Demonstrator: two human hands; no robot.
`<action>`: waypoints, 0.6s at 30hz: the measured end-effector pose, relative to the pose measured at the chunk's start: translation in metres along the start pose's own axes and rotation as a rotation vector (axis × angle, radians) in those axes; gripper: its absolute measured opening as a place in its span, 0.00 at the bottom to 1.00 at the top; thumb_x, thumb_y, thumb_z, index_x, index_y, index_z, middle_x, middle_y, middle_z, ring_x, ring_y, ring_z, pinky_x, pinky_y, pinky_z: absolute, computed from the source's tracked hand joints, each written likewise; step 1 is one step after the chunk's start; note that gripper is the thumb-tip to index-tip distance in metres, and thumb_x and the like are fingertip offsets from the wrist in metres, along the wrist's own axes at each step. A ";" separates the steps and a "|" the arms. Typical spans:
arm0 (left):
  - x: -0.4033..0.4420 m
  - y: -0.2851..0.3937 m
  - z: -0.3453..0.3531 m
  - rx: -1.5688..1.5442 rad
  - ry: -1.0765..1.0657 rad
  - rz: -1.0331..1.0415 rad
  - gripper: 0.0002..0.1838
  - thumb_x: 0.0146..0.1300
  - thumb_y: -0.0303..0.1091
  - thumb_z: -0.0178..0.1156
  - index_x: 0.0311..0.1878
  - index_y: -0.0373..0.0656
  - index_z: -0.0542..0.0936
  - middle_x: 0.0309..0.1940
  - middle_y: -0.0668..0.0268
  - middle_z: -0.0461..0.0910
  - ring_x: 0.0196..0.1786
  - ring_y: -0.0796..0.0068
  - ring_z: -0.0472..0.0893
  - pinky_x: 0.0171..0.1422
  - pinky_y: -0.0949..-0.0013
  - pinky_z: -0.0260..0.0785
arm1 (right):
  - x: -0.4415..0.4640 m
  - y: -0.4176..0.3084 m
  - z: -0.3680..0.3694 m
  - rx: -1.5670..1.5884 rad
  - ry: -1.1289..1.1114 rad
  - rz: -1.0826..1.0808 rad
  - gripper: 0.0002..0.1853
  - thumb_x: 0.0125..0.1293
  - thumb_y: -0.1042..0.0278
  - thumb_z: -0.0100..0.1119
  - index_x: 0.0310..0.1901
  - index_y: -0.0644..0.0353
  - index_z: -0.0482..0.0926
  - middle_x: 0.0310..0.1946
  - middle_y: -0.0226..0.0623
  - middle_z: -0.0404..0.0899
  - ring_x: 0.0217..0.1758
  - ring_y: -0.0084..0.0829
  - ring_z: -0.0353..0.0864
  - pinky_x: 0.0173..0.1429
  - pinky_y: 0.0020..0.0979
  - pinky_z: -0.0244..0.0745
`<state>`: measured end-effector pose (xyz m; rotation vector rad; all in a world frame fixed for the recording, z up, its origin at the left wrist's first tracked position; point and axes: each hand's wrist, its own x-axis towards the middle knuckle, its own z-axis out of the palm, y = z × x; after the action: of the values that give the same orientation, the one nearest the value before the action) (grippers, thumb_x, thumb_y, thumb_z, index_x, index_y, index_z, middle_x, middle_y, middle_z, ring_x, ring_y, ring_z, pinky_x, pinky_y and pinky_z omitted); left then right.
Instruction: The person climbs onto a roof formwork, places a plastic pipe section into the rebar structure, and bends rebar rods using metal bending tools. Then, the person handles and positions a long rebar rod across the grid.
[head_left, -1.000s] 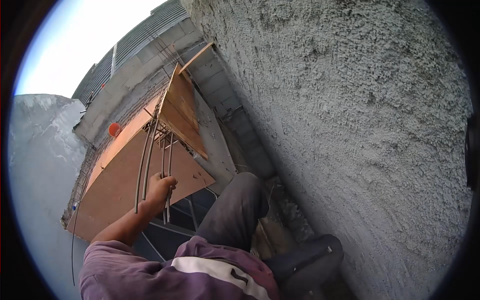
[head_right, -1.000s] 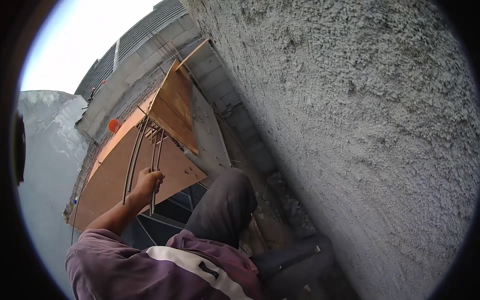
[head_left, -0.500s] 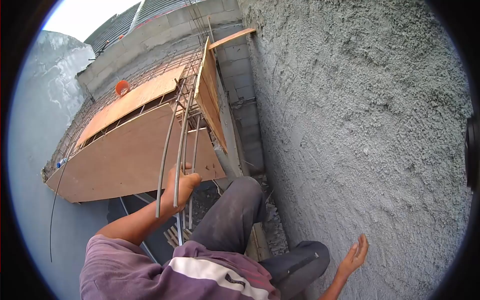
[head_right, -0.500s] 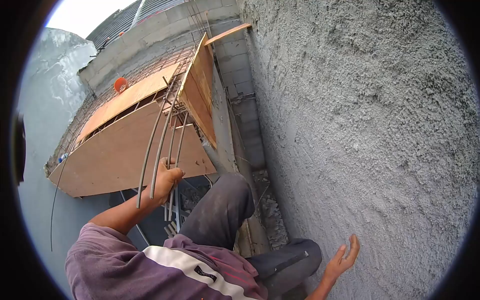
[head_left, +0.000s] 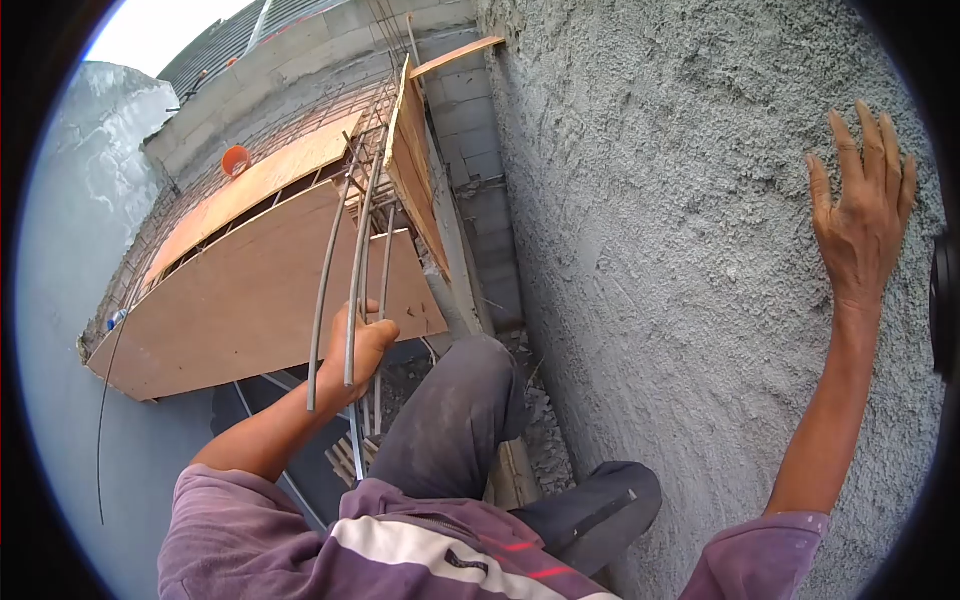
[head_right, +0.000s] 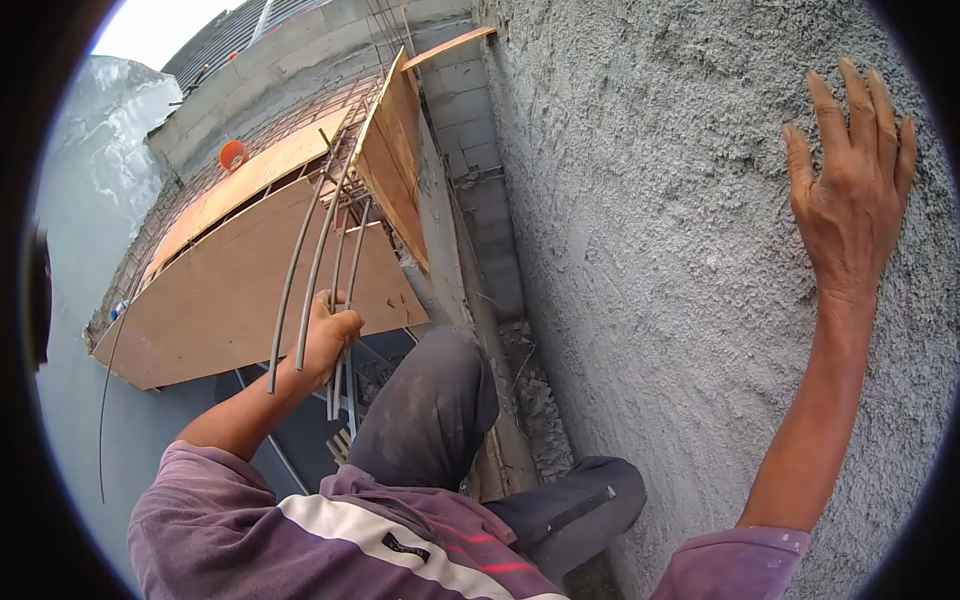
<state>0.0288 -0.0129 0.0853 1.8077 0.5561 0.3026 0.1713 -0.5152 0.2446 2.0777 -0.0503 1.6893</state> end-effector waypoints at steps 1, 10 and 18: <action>-0.002 0.001 -0.002 0.004 -0.010 -0.012 0.28 0.58 0.24 0.60 0.63 0.35 0.65 0.32 0.63 0.76 0.29 0.77 0.74 0.30 0.73 0.65 | -0.003 0.000 0.001 -0.001 -0.019 -0.008 0.22 0.73 0.46 0.64 0.66 0.35 0.80 0.75 0.17 0.72 0.84 0.21 0.59 0.91 0.40 0.45; -0.001 0.002 0.001 0.046 0.015 0.020 0.28 0.57 0.24 0.63 0.61 0.30 0.68 0.31 0.63 0.76 0.31 0.77 0.75 0.33 0.71 0.66 | -0.004 0.006 0.011 0.020 0.008 -0.012 0.19 0.75 0.52 0.63 0.64 0.39 0.81 0.74 0.21 0.74 0.83 0.26 0.62 0.90 0.43 0.49; -0.006 0.006 0.002 0.034 0.011 0.054 0.32 0.59 0.28 0.71 0.63 0.27 0.68 0.31 0.64 0.77 0.29 0.77 0.77 0.30 0.70 0.67 | 0.018 -0.180 -0.084 1.470 0.015 0.019 0.17 0.71 0.59 0.69 0.55 0.60 0.86 0.56 0.46 0.85 0.68 0.47 0.79 0.73 0.47 0.73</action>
<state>0.0260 -0.0183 0.0906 1.8570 0.5238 0.3418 0.1544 -0.3183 0.2149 2.8975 1.6053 1.9386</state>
